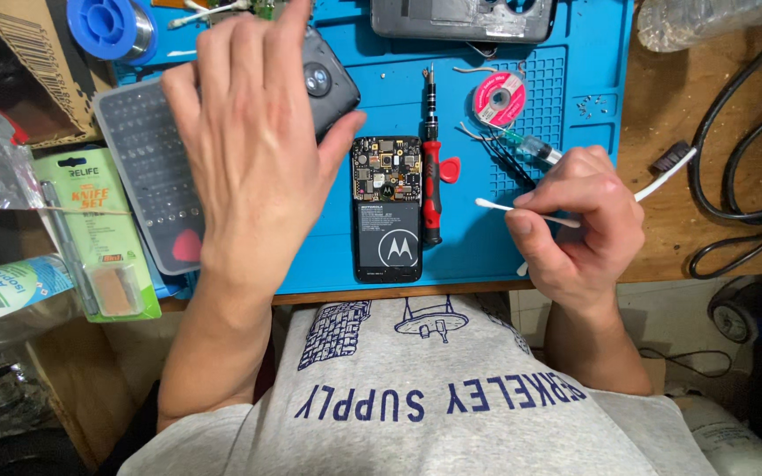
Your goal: The person cleans the internal components of a disassembled Motorola smartphone. They use a syringe to apply a liquid to the camera module and then scrub the area with a toothbrush. Finally, they use a cotton swab to clean the camera lens and surrounding parts.
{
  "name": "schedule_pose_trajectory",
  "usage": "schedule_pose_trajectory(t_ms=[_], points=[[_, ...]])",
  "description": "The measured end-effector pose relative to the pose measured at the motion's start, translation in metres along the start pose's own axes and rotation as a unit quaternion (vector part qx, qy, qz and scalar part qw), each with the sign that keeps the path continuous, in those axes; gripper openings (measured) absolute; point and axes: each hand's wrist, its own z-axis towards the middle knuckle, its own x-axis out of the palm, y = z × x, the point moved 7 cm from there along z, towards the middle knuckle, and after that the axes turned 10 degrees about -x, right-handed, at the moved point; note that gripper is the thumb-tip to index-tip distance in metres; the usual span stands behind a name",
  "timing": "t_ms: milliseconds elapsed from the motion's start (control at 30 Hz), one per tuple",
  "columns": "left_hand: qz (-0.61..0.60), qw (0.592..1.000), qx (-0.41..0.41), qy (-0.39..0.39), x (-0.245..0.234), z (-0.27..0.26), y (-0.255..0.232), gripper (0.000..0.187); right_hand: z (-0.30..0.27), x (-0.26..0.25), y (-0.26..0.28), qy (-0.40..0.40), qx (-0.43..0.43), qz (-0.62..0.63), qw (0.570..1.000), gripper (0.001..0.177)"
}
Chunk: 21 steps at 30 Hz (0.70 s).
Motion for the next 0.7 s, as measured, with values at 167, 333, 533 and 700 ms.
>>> schedule_pose_trajectory(t_ms=[167, 333, 533, 700], points=[[-0.048, 0.999, 0.0, -0.005, -0.008, 0.0, 0.007, 0.074, -0.001, -0.002, -0.001, -0.008, -0.002, -0.001, 1.0, 0.019], [-0.21, 0.977, -0.001, -0.034, -0.032, -0.006, 0.028, 0.072, 0.003, 0.0, 0.0, -0.002, -0.013, 0.003, 1.0, 0.027], [-0.362, 0.932, -0.019, -0.008, -0.028, -0.025, 0.044, 0.057, -0.001, 0.005, -0.007, 0.029, -0.021, 0.013, 0.999, 0.031], [-0.513, 0.857, -0.036, 0.014, -0.022, -0.038, 0.029, 0.066, 0.011, 0.01, -0.009, 0.03, 0.093, 0.219, 0.971, 0.033]])
